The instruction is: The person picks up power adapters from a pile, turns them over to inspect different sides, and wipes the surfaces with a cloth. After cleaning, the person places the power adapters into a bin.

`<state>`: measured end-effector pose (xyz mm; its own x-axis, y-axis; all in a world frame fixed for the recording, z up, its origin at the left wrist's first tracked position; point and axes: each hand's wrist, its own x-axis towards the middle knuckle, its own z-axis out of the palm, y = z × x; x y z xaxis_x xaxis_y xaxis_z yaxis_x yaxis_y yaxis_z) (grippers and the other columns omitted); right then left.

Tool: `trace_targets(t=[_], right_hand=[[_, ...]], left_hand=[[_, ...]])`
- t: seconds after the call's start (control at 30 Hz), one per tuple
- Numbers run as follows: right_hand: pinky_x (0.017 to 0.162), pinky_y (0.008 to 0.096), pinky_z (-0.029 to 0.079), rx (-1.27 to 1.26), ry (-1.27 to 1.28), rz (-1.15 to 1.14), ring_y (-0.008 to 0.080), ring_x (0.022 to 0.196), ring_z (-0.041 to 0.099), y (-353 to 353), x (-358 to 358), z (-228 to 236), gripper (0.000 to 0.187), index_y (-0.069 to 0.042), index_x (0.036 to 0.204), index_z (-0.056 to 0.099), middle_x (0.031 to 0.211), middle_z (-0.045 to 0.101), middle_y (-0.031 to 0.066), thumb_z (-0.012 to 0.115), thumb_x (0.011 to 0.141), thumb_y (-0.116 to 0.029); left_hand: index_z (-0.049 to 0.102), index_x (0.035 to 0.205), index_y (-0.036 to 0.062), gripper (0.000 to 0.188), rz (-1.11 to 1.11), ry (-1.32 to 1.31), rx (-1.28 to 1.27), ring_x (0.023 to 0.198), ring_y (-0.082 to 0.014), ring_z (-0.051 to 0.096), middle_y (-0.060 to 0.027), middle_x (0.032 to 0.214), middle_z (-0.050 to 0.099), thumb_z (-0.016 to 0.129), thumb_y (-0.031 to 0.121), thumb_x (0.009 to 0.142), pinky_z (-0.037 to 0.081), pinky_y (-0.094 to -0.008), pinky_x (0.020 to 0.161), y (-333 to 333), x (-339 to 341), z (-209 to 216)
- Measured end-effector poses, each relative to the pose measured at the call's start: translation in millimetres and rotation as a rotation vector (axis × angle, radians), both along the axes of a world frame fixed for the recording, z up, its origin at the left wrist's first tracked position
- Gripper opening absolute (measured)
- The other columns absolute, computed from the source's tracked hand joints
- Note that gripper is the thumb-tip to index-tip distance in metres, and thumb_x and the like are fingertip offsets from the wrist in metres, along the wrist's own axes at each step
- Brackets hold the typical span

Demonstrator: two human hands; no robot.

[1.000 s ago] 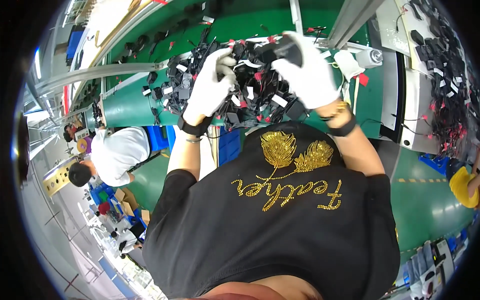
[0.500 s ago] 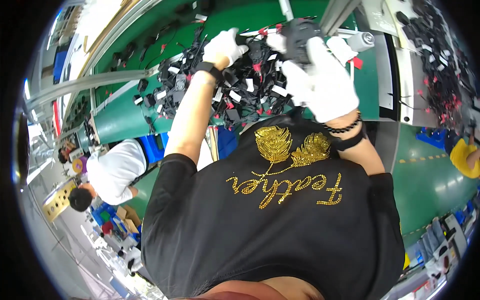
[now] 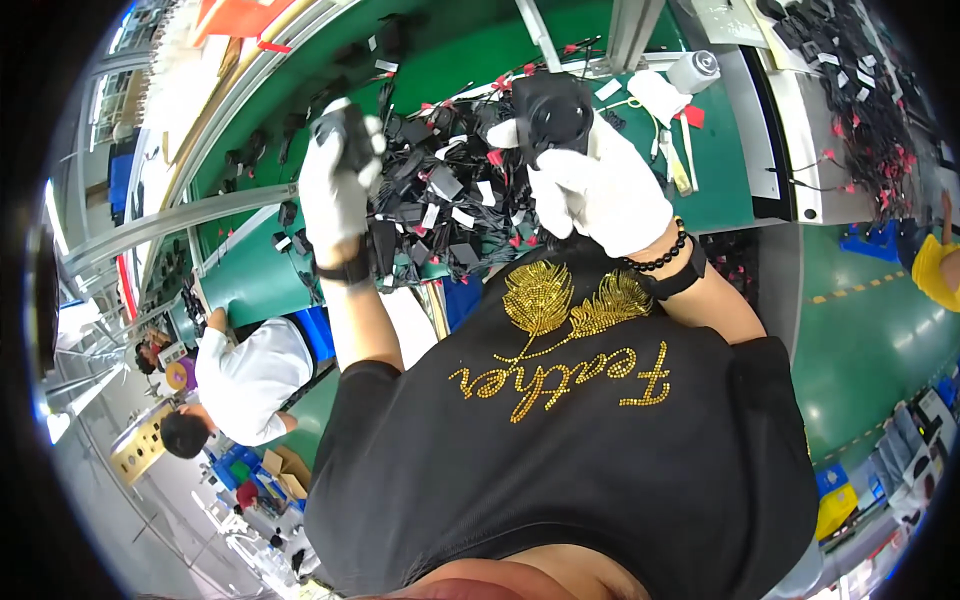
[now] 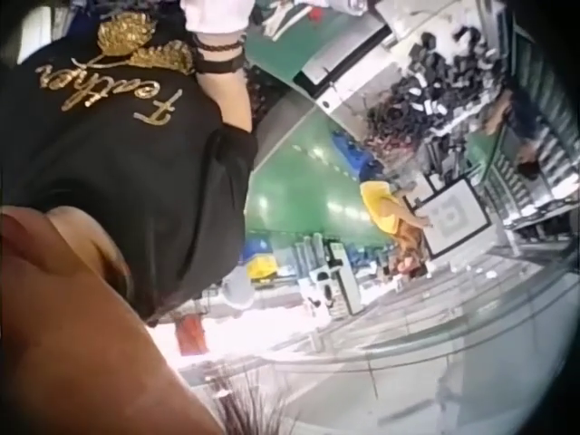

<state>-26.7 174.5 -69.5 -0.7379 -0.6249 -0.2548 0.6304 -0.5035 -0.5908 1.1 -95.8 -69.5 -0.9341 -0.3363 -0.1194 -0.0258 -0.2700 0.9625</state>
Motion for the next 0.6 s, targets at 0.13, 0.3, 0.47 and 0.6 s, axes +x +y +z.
trace_targets(t=[0.13, 0.3, 0.47, 0.6], right_hand=[[0.04, 0.021, 0.043, 0.135, 0.182, 0.005, 0.0111, 0.048, 0.051, -15, 0, 7, 0.054, 0.0, 0.128, 0.042, 0.1, 0.059, 0.0158, 0.051, 0.076, 0.006], [0.043, 0.0198, 0.041, 0.327, 0.547, -0.053, 0.0079, 0.051, 0.049, -23, 3, -3, 0.059, -0.004, 0.129, 0.041, 0.105, 0.056, 0.0092, 0.059, 0.074, 0.005], [0.078, 0.0259, 0.042, 0.553, 0.593, -0.094, 0.0132, 0.087, 0.052, -18, 9, -13, 0.053, -0.003, 0.124, 0.047, 0.108, 0.055, 0.0072, 0.066, 0.074, -0.002], [0.105, 0.0345, 0.029, 0.506, 0.904, -0.149, 0.0224, 0.122, 0.04, -11, 5, -25, 0.06, -0.002, 0.137, 0.034, 0.133, 0.04, 0.0132, 0.059, 0.084, -0.015]], left_hand=[[0.042, 0.126, 0.0029, 0.059, 0.017, 0.221, 0.068, 0.081, -0.0218, 0.064, -0.0173, 0.101, 0.061, 0.067, 0.031, 0.081, 0.049, -0.0242, 0.051, 48, 40, 40], [0.042, 0.125, 0.0015, 0.057, -0.094, 0.12, 0.071, 0.096, -0.0202, 0.058, -0.012, 0.111, 0.058, 0.068, 0.017, 0.077, 0.048, -0.03, 0.083, 92, 34, 4], [0.045, 0.123, 0.0032, 0.063, -0.15, 0.128, -0.012, 0.101, -0.0175, 0.055, -0.0094, 0.115, 0.054, 0.076, 0.012, 0.069, 0.047, -0.0315, 0.086, 112, 34, -11], [0.048, 0.12, 0.0032, 0.065, -0.09, 0.188, 0.003, 0.097, -0.0184, 0.058, -0.0106, 0.113, 0.057, 0.079, 0.005, 0.063, 0.048, -0.0313, 0.084, 125, 27, -15]])
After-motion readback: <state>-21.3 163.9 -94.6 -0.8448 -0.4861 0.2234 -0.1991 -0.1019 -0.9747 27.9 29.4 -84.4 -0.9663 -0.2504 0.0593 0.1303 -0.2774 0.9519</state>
